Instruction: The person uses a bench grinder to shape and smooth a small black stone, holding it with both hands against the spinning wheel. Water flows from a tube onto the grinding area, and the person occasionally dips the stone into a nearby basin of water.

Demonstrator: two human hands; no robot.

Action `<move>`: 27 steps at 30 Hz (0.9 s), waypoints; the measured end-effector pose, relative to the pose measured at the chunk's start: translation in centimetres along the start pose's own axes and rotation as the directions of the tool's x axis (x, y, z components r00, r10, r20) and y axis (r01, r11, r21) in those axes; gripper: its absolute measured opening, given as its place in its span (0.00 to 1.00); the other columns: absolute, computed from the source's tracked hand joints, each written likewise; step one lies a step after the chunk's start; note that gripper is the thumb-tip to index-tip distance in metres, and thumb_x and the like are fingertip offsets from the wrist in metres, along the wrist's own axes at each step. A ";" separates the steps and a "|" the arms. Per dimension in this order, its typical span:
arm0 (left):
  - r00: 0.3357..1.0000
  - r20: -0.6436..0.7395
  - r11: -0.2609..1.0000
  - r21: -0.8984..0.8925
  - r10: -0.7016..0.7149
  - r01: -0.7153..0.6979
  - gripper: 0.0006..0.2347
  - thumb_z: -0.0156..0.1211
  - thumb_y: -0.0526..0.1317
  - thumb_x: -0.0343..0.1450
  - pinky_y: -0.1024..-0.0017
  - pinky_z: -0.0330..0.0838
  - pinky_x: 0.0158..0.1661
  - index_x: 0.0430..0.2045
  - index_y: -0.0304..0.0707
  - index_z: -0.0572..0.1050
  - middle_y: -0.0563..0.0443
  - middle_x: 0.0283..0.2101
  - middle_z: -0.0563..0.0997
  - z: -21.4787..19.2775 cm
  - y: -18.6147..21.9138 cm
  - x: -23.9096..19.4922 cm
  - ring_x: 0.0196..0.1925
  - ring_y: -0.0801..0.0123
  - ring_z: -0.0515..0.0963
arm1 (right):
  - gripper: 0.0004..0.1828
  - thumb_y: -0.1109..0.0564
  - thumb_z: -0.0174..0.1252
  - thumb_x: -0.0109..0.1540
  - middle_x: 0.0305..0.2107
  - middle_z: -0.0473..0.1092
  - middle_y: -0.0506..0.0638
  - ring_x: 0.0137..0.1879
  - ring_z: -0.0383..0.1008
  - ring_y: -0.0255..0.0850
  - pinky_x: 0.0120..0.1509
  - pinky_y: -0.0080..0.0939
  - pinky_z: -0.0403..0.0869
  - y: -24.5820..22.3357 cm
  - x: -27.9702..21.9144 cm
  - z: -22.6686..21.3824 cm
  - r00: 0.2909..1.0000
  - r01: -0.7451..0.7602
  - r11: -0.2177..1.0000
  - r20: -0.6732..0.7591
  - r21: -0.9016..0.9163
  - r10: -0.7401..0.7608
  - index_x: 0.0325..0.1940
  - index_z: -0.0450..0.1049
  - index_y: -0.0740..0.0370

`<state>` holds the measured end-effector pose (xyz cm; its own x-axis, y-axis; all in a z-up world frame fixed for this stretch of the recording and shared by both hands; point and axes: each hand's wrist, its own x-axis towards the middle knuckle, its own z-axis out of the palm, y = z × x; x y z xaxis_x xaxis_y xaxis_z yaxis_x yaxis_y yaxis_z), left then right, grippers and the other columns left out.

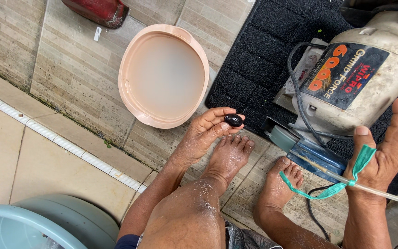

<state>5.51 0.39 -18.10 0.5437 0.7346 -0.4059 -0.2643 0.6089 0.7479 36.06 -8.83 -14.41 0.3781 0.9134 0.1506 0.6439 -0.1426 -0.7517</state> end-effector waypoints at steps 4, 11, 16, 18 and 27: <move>1.000 0.026 0.997 0.075 0.008 -0.010 0.18 0.51 0.40 0.75 0.64 0.73 0.61 0.57 0.26 0.68 0.37 0.60 0.74 0.4 0.9 0.0 0.57 0.57 0.78 | 0.29 0.61 0.47 0.73 0.75 0.43 0.68 0.82 0.39 0.58 0.86 0.62 0.41 -0.3 0.2 -0.1 1.000 0.006 1.000 0.010 -0.005 -0.005 0.78 0.50 0.70; 0.997 0.069 0.999 -0.032 0.038 -0.036 0.17 0.50 0.36 0.77 0.57 0.72 0.64 0.60 0.29 0.66 0.34 0.57 0.75 -0.3 -0.3 0.0 0.59 0.50 0.77 | 0.30 0.66 0.47 0.72 0.74 0.44 0.70 0.82 0.41 0.60 0.86 0.64 0.42 0.0 0.1 0.0 1.000 0.024 0.999 0.014 -0.032 -0.024 0.78 0.50 0.71; 1.000 0.019 0.999 -0.041 -0.012 0.013 0.21 0.54 0.41 0.75 0.62 0.76 0.58 0.62 0.34 0.63 0.31 0.55 0.77 -0.3 -0.2 0.1 0.52 0.55 0.80 | 0.30 0.66 0.47 0.71 0.74 0.44 0.71 0.82 0.42 0.61 0.86 0.64 0.42 0.0 0.2 0.0 0.999 0.035 0.999 0.014 -0.019 -0.035 0.78 0.51 0.71; 0.999 0.035 0.997 -0.080 -0.019 0.021 0.15 0.53 0.38 0.76 0.59 0.77 0.57 0.56 0.31 0.66 0.33 0.55 0.76 -0.5 -0.4 0.2 0.52 0.51 0.80 | 0.30 0.66 0.47 0.72 0.74 0.44 0.70 0.82 0.41 0.61 0.86 0.64 0.42 0.0 0.1 -0.1 0.999 0.029 0.999 0.021 -0.035 -0.028 0.78 0.50 0.71; 0.999 0.023 0.997 -0.062 -0.034 0.036 0.16 0.50 0.35 0.76 0.60 0.77 0.57 0.58 0.27 0.69 0.32 0.55 0.77 -0.3 -0.4 0.1 0.51 0.53 0.81 | 0.31 0.67 0.47 0.70 0.74 0.45 0.73 0.81 0.42 0.62 0.85 0.64 0.43 -0.2 0.2 -0.1 0.999 0.033 0.998 0.028 -0.044 -0.032 0.78 0.50 0.73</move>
<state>5.38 0.33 -18.59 0.5703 0.7064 -0.4193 -0.2940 0.6521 0.6988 36.10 -8.63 -14.15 0.3383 0.9280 0.1564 0.6849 -0.1288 -0.7172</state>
